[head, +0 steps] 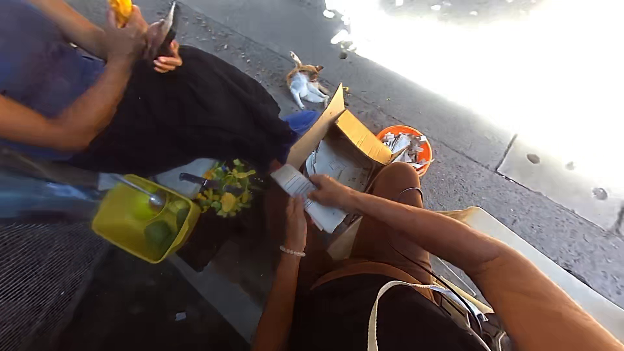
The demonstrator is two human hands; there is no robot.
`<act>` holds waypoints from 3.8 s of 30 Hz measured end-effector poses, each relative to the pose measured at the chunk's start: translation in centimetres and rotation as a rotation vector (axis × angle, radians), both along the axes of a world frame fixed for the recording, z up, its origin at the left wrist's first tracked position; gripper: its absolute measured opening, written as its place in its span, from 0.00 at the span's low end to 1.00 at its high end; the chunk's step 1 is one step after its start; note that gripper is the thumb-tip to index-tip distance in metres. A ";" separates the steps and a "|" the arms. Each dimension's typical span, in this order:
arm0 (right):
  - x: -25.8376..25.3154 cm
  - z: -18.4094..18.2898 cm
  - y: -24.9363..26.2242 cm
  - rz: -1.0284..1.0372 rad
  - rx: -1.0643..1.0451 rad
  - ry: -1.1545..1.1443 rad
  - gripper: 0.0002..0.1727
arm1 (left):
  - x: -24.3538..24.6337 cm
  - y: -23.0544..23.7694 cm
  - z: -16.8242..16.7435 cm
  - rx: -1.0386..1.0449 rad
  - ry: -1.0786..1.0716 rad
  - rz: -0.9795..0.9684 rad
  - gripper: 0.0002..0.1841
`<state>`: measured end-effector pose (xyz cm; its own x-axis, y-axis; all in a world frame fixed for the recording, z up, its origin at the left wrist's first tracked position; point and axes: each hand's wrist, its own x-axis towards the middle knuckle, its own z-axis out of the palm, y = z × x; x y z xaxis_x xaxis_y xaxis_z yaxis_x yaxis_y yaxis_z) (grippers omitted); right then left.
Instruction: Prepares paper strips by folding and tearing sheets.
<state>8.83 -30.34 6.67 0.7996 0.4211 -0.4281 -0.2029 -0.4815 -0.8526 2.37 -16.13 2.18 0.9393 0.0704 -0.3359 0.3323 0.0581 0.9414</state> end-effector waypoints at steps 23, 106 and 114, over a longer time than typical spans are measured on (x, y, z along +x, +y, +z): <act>9.2 -20.1 -37.1 -1.363 -0.125 0.424 0.19 | 5.9 5.9 -2.2 1.216 0.441 -0.076 0.52; 17.6 -25.1 -5.4 -0.134 -0.403 0.007 0.41 | 6.7 9.9 -3.8 1.047 0.539 -0.102 0.51; 17.4 -26.2 -6.5 0.123 -0.501 -0.212 0.30 | 6.9 9.8 -3.9 1.054 0.523 -0.111 0.52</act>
